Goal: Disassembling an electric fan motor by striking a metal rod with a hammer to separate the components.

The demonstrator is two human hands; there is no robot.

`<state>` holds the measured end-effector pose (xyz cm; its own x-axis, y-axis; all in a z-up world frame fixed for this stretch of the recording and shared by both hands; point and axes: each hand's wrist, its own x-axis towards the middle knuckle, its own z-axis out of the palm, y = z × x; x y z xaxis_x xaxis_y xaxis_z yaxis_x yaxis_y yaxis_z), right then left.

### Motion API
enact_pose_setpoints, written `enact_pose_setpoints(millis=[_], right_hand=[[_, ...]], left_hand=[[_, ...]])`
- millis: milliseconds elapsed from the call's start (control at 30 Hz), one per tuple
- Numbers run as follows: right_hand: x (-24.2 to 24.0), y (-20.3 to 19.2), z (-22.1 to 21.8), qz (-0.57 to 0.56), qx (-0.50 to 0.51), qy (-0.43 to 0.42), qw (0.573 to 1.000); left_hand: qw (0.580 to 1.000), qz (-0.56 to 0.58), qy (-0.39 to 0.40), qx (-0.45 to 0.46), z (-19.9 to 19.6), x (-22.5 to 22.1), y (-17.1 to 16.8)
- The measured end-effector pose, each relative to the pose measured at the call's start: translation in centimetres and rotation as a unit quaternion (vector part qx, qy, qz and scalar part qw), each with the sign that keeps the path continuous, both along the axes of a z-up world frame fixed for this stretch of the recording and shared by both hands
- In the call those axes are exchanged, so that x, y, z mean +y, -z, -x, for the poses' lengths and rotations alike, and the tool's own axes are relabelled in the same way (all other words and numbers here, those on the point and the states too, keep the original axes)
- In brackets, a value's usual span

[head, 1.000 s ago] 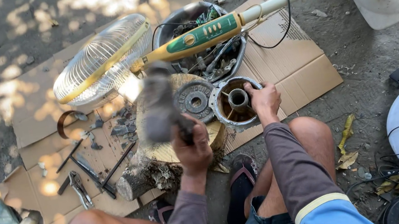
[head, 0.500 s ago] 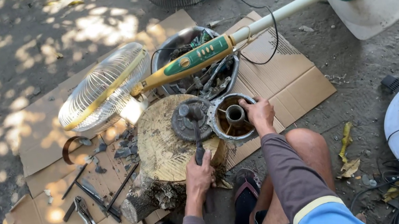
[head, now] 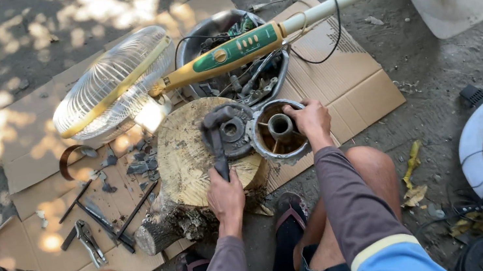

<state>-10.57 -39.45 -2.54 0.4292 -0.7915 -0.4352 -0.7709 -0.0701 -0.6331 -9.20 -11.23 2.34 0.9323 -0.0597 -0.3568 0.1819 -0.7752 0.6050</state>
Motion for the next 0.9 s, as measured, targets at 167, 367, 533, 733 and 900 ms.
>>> enact_pose_setpoints(millis=[167,367,533,733,900], right_hand=[[0.0,1.8,0.9,-0.009,0.001,0.012,1.000],[0.1,2.9,1.2,-0.016,-0.001,0.025,1.000],[-0.1,3.4,1.5,-0.024,-0.007,0.043,0.999],[0.4,2.3,1.7,-0.033,-0.019,0.048,0.998],[0.4,2.3,1.6,-0.037,-0.003,0.047,0.998]], left_hand=[[0.982,-0.077,0.091,-0.148,-1.0,-1.7,-0.8],[0.940,-0.139,0.226,-0.213,-4.8,-5.6,7.4],[0.938,-0.179,0.236,-0.180,-6.6,-6.6,8.4],[0.956,-0.175,0.218,-0.090,-7.7,-6.8,7.9],[0.977,-0.101,0.168,-0.081,-6.6,-6.1,5.4]])
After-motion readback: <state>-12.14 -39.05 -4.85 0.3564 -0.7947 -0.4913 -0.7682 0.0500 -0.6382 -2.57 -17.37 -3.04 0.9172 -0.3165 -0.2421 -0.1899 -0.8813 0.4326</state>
